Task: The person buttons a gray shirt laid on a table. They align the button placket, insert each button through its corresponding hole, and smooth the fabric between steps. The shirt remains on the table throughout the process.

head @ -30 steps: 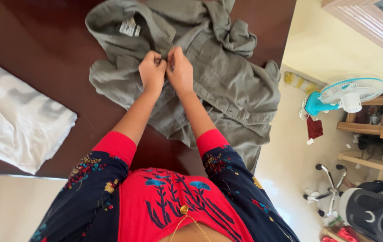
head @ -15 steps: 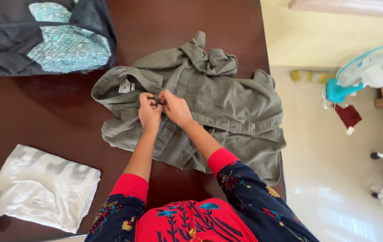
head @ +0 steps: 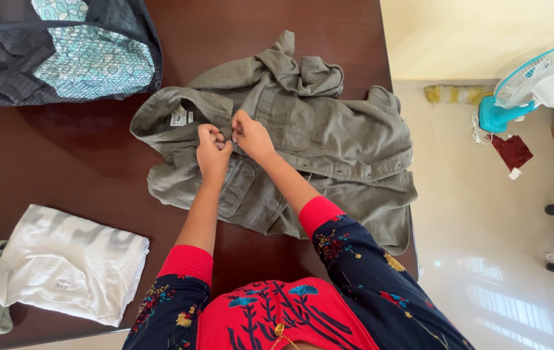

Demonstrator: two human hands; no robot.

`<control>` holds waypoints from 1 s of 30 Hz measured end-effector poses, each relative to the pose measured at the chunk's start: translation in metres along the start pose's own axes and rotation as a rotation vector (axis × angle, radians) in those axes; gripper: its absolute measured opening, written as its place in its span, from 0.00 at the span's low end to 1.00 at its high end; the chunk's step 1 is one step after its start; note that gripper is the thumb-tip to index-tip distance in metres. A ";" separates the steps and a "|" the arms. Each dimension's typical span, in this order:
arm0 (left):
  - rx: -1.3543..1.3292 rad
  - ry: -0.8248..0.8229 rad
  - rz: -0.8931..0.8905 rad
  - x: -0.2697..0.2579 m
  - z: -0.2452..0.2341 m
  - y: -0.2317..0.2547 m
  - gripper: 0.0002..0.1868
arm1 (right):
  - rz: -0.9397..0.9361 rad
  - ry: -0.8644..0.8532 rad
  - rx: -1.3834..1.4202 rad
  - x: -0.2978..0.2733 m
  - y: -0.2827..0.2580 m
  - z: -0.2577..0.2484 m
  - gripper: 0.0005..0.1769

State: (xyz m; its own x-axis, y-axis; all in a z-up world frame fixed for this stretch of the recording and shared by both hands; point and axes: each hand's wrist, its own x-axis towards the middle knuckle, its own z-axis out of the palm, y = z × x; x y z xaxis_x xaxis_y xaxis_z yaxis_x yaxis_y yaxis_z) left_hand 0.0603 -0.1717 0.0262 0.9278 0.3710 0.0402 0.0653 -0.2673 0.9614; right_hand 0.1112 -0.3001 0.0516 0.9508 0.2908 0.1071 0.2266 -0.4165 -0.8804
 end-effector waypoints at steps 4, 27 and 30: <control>0.001 0.064 -0.016 0.004 0.004 -0.002 0.24 | -0.288 0.104 -0.148 -0.007 -0.011 0.004 0.11; -0.438 -0.036 0.046 0.005 0.009 -0.053 0.18 | 0.316 -0.562 0.734 0.045 0.097 -0.001 0.17; -0.511 -0.017 0.035 0.007 0.012 -0.063 0.20 | 0.287 -0.480 0.720 0.040 0.086 0.000 0.16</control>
